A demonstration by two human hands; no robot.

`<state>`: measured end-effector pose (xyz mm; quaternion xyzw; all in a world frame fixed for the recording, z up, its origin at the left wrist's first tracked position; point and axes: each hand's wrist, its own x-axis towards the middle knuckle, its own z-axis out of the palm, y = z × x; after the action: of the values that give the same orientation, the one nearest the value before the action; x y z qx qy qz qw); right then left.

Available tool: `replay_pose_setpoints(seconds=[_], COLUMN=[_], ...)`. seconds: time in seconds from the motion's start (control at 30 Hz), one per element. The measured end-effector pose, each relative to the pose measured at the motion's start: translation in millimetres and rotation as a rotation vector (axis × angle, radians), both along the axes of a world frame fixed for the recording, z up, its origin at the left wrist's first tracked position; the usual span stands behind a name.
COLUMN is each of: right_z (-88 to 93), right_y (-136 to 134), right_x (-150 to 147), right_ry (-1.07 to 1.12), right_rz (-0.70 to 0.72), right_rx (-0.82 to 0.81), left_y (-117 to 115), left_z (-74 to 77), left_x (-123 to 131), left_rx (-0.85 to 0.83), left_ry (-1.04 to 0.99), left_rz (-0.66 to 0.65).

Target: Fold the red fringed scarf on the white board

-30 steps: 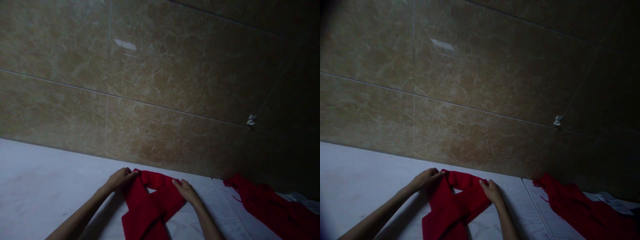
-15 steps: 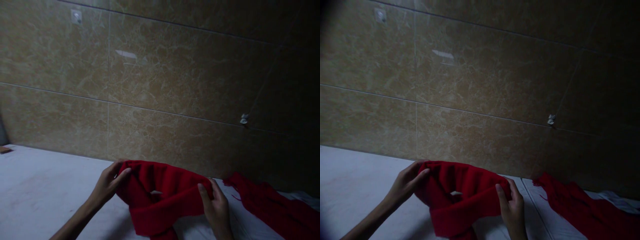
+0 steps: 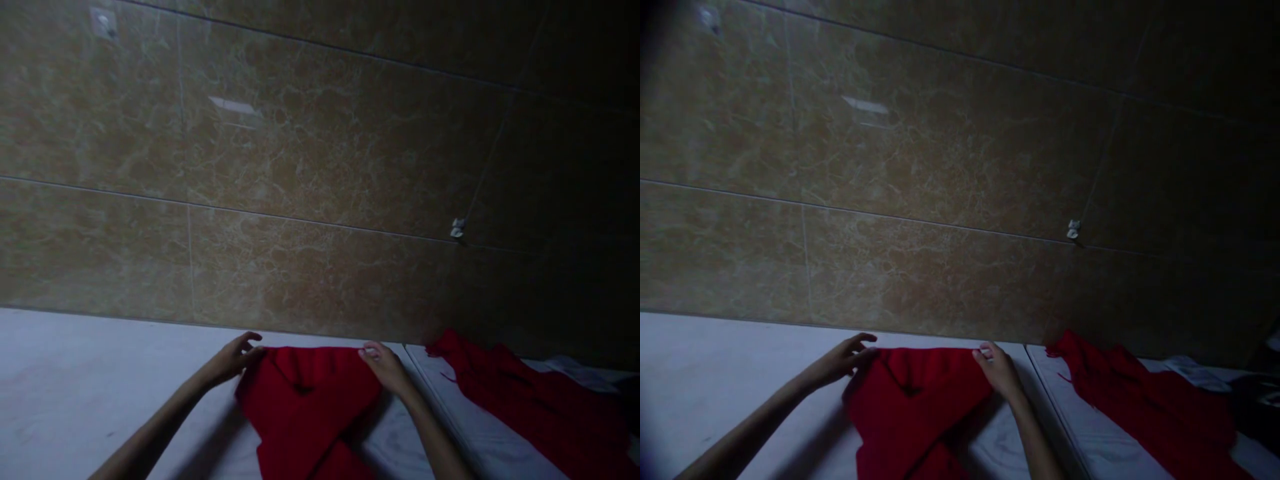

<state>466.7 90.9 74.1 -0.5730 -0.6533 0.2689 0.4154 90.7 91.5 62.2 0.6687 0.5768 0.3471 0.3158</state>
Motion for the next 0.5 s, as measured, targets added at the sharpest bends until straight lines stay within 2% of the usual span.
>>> replay_pose_setpoints(seconds=[0.07,0.1,0.2,0.3,0.4,0.5], right_z=[-30.7,-42.4,-61.7,-60.0,-50.6,-56.1], right_y=[9.9,11.3,3.4,-19.4,-50.8,-85.1], right_x=[-0.4,-1.9,-11.9,-25.7,-37.7,-40.6], right_ry=[-0.075,-0.113,-0.207,-0.431,-0.620,-0.530], right_rz=[-0.059,-0.058,0.036,0.137,0.256,0.585], right_rx=[0.022,0.030,0.025,-0.050,-0.052,-0.021], left_y=[9.7,9.2,-5.3,-22.2,-28.8,-27.2], left_z=[-24.5,-31.7,-41.6,-52.3,-69.9,-84.4], left_x=[6.5,12.4,35.9,51.6,51.1,45.7], left_rx=[0.188,0.278,0.381,0.361,0.340,0.373], left_ry=[0.200,0.280,0.465,0.596,0.668,0.691], left_rz=[0.093,0.088,-0.084,-0.269,-0.339,-0.320])
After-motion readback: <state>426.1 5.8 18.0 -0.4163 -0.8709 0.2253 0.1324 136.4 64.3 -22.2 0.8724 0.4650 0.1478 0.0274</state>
